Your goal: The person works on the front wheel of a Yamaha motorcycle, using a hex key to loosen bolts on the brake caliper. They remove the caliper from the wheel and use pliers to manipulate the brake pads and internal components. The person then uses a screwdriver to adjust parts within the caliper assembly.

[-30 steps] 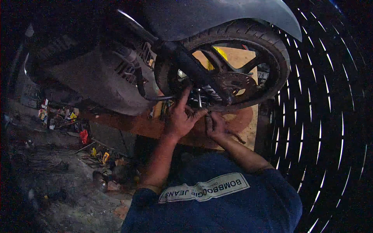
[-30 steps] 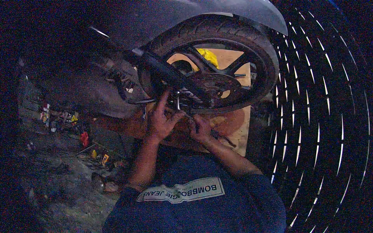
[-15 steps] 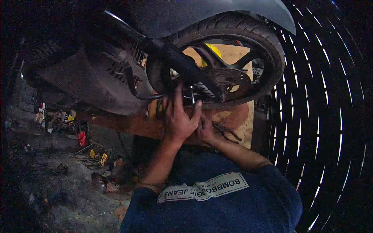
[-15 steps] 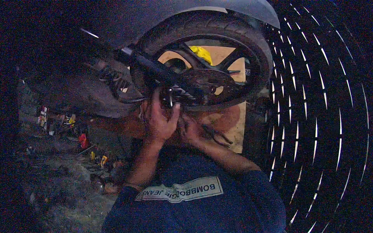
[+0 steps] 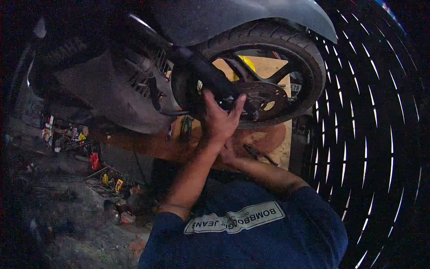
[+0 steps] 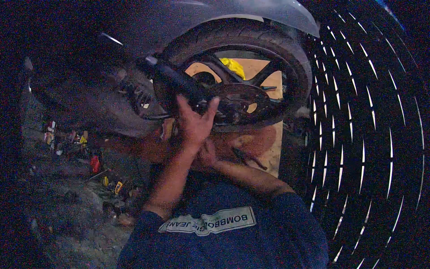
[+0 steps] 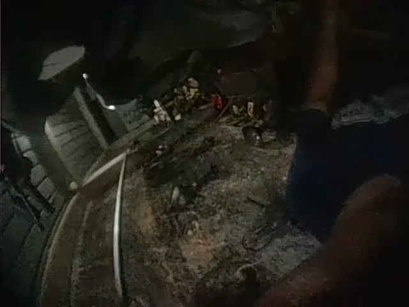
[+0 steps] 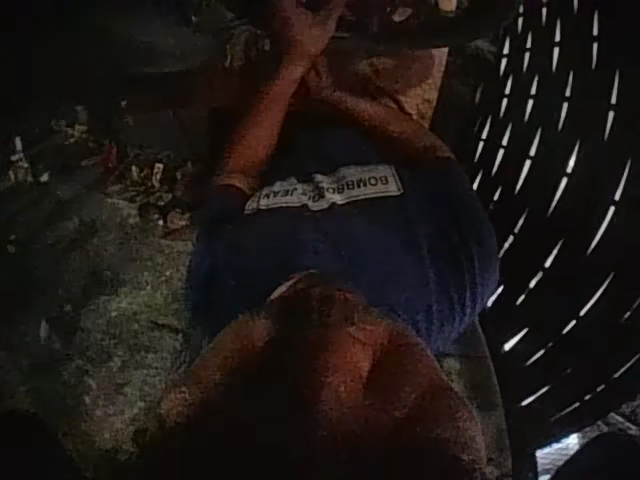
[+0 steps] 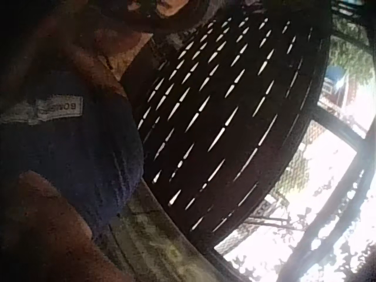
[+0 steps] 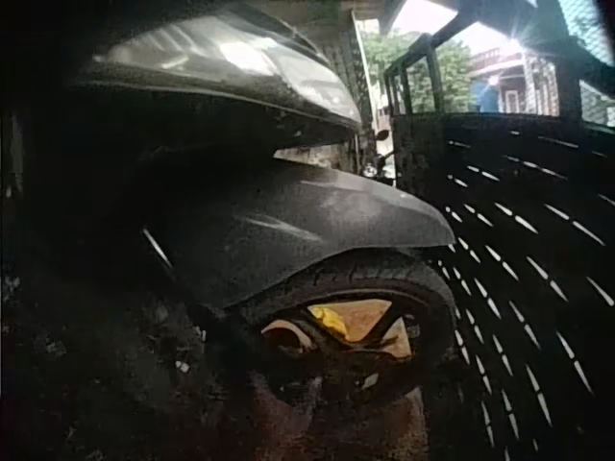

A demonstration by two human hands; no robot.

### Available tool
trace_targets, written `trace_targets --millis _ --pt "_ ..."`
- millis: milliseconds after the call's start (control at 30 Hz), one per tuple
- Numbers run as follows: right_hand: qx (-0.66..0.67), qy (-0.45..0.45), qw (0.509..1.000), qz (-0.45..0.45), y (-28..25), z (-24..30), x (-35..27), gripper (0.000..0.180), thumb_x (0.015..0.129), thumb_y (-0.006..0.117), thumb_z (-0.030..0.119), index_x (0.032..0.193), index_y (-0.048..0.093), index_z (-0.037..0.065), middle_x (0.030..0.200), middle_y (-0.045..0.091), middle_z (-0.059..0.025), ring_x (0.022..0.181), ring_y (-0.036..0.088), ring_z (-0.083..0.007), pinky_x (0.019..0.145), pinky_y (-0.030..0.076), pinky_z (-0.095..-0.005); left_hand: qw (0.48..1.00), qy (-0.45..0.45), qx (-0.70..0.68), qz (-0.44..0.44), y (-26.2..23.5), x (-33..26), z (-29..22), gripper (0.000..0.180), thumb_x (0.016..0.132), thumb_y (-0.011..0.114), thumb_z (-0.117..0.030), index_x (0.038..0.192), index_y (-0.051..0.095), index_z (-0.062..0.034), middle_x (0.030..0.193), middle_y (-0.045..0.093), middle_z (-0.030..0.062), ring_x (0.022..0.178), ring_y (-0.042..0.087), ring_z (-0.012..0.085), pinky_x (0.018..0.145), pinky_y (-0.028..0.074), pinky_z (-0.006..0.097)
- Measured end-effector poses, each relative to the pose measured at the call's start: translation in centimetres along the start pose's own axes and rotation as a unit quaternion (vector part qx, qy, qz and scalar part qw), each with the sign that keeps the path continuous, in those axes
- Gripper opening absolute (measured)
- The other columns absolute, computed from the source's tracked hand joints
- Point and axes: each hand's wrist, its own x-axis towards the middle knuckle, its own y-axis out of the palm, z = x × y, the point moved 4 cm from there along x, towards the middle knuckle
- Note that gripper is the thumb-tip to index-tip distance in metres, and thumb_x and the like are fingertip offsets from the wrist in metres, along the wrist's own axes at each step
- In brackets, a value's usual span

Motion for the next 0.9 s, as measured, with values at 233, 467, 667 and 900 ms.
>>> trace_targets --millis 233,467,667,900 --pt "-0.087 -0.044 0.994 -0.044 -4.2 -4.2 1.1 0.031 0.096 0.041 0.016 0.125 0.046 0.007 0.115 0.056 -0.0096 0.105 0.054 -0.0228 0.090 0.045 -0.0368 0.998 -0.003 0.065 -0.012 0.4 0.3 -1.4 0.076 0.074 0.076 -0.027 0.127 0.032 0.0044 0.117 0.051 0.0202 0.107 0.052 0.0303 0.095 0.039 0.040" --pt "-0.473 -0.049 0.879 0.017 0.8 10.8 -3.1 0.034 0.094 0.044 0.027 0.119 0.051 0.005 0.111 0.058 -0.0185 0.103 0.056 -0.0316 0.091 0.042 -0.0447 0.999 0.008 0.016 -0.035 -0.6 -0.1 1.4 0.072 0.075 0.076 -0.025 0.125 0.034 0.0043 0.116 0.051 0.0199 0.106 0.053 0.0294 0.094 0.040 0.039" --pt "-0.566 -0.049 0.823 0.024 3.7 15.5 -4.3 0.034 0.095 0.038 0.019 0.121 0.045 -0.002 0.114 0.053 -0.0211 0.107 0.050 -0.0351 0.093 0.037 -0.0434 0.998 -0.053 -0.006 -0.014 -0.3 0.6 -0.5 0.073 0.073 0.077 -0.024 0.125 0.034 0.0033 0.118 0.050 0.0196 0.107 0.052 0.0293 0.095 0.039 0.040" --pt "-0.578 -0.102 0.809 0.024 4.4 17.1 -5.1 0.033 0.094 0.042 0.019 0.119 0.046 -0.002 0.109 0.052 -0.0229 0.105 0.050 -0.0384 0.089 0.040 -0.0437 0.998 -0.047 0.011 -0.039 -0.4 0.7 -1.3 0.076 0.073 0.078 -0.025 0.127 0.033 0.0032 0.120 0.049 0.0195 0.109 0.050 0.0297 0.095 0.039 0.040"
